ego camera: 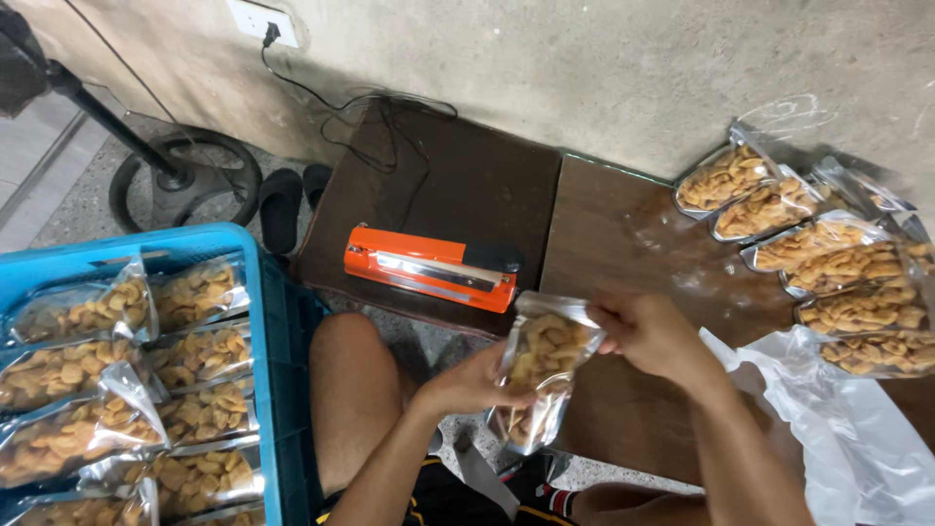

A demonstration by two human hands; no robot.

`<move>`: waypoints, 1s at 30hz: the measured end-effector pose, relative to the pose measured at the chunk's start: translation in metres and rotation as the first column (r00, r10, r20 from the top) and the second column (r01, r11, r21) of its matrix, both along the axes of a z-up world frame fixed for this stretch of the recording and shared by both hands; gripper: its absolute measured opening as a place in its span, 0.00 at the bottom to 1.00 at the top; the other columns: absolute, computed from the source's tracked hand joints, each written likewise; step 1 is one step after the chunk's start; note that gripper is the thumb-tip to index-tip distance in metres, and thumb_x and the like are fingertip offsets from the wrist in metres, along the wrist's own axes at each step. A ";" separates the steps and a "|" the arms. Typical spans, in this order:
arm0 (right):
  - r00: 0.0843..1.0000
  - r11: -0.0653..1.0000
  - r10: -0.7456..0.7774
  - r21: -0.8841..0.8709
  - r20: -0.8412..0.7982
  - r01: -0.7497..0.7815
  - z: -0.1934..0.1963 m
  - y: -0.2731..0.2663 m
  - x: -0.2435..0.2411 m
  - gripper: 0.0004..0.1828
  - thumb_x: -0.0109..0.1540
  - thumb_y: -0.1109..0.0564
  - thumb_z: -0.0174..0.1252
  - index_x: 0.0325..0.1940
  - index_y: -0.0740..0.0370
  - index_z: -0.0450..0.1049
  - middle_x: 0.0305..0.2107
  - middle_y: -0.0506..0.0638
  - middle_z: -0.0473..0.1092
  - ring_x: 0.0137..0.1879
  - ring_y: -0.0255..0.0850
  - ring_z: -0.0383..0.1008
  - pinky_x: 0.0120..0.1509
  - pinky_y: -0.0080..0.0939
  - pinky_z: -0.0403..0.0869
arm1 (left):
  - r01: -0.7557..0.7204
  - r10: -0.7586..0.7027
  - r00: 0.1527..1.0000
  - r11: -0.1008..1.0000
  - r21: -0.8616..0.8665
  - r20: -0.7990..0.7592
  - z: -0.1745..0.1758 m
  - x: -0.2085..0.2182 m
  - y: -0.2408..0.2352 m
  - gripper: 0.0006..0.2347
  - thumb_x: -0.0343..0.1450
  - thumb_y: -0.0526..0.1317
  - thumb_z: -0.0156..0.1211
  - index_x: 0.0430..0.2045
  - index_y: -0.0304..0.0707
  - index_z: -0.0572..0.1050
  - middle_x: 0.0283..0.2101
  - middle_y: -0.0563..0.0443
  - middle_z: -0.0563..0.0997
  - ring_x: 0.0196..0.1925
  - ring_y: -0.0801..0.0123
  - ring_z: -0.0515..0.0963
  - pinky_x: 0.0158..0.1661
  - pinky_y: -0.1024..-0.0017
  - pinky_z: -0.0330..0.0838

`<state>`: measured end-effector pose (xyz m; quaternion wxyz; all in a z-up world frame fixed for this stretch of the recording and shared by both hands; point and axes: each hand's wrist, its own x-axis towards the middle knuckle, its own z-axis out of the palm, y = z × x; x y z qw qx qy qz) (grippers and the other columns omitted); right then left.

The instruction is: The person seals multiple small transparent snack bags using an orange handheld heat sealer. After sealing, the bags are placed into a blue basket. Towards the end, the person gathers the sealed bags and places them into a larger white plastic bag.

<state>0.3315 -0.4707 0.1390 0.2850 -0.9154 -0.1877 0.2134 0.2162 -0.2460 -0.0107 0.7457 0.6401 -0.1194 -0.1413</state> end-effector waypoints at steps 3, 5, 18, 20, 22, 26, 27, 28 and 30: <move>0.999 0.993 -0.030 -0.111 -0.033 0.026 -0.014 0.035 -0.011 0.16 0.66 0.51 0.55 0.51 0.63 0.80 0.28 0.57 0.81 0.32 0.42 0.84 0.40 0.43 0.79 | 0.026 -0.111 0.952 0.959 -0.284 -0.285 -0.014 -0.026 0.013 0.36 0.65 0.52 0.72 0.64 0.26 0.67 0.58 0.36 0.79 0.59 0.57 0.78 0.59 0.63 0.73; 0.982 0.993 0.037 -0.117 0.184 -0.016 -0.021 0.047 -0.013 0.19 0.65 0.52 0.56 0.58 0.63 0.75 0.38 0.60 0.78 0.41 0.47 0.82 0.46 0.46 0.77 | -0.126 -0.007 0.914 0.945 -0.302 -0.405 -0.014 -0.039 0.025 0.34 0.66 0.52 0.70 0.63 0.25 0.70 0.56 0.38 0.81 0.57 0.59 0.80 0.58 0.64 0.74; 0.768 0.897 0.389 -0.399 0.509 -0.190 -0.053 0.088 -0.004 0.42 0.56 0.67 0.49 0.76 0.56 0.53 0.74 0.50 0.52 0.76 0.62 0.51 0.72 0.62 0.59 | -0.496 0.291 0.582 0.867 -0.048 -0.760 0.012 -0.002 0.095 0.23 0.69 0.47 0.54 0.58 0.37 0.74 0.56 0.44 0.82 0.56 0.63 0.80 0.56 0.66 0.67; 0.801 0.888 0.386 -0.420 0.458 -0.187 -0.060 0.087 -0.004 0.43 0.56 0.66 0.48 0.77 0.54 0.51 0.75 0.49 0.49 0.78 0.61 0.47 0.73 0.64 0.57 | -0.527 0.177 0.670 0.797 -0.294 -0.721 0.016 0.000 0.102 0.22 0.68 0.44 0.56 0.57 0.35 0.71 0.58 0.40 0.81 0.56 0.61 0.83 0.58 0.67 0.74; 0.837 0.881 0.374 -0.436 0.399 -0.186 -0.068 0.086 -0.004 0.44 0.56 0.66 0.47 0.78 0.53 0.49 0.75 0.47 0.46 0.79 0.59 0.44 0.75 0.64 0.55 | -0.531 0.194 0.667 0.801 -0.277 -0.719 0.016 0.001 0.105 0.22 0.68 0.44 0.57 0.56 0.38 0.72 0.56 0.42 0.82 0.56 0.62 0.83 0.59 0.68 0.73; 0.842 0.875 0.377 -0.448 0.386 -0.187 -0.080 0.082 -0.004 0.44 0.58 0.67 0.45 0.79 0.52 0.48 0.76 0.46 0.45 0.79 0.58 0.42 0.76 0.64 0.54 | -0.526 0.307 0.565 0.849 -0.047 -0.766 0.008 0.002 0.108 0.22 0.69 0.47 0.57 0.54 0.32 0.77 0.52 0.43 0.85 0.54 0.65 0.83 0.57 0.70 0.70; 0.849 0.878 0.367 -0.444 0.380 -0.181 -0.083 0.081 -0.004 0.44 0.58 0.67 0.45 0.79 0.51 0.48 0.76 0.45 0.45 0.79 0.58 0.42 0.76 0.64 0.54 | -0.528 0.300 0.572 0.847 -0.063 -0.763 0.005 0.002 0.109 0.22 0.68 0.47 0.57 0.53 0.32 0.77 0.52 0.43 0.85 0.54 0.64 0.83 0.58 0.69 0.71; 0.855 0.880 0.358 -0.440 0.374 -0.176 -0.086 0.080 -0.004 0.44 0.58 0.67 0.45 0.79 0.50 0.48 0.76 0.45 0.45 0.79 0.58 0.43 0.76 0.64 0.54 | -0.530 0.293 0.580 0.844 -0.079 -0.760 0.002 0.002 0.110 0.22 0.68 0.47 0.58 0.53 0.32 0.77 0.51 0.44 0.85 0.54 0.64 0.83 0.58 0.69 0.71; 0.844 0.884 0.354 -0.440 0.404 -0.161 -0.094 0.079 -0.004 0.41 0.59 0.65 0.45 0.78 0.50 0.50 0.75 0.44 0.48 0.79 0.58 0.45 0.74 0.65 0.56 | -0.532 0.284 0.589 0.841 -0.099 -0.756 -0.002 0.002 0.111 0.22 0.68 0.47 0.59 0.53 0.32 0.77 0.51 0.45 0.85 0.55 0.63 0.82 0.59 0.67 0.71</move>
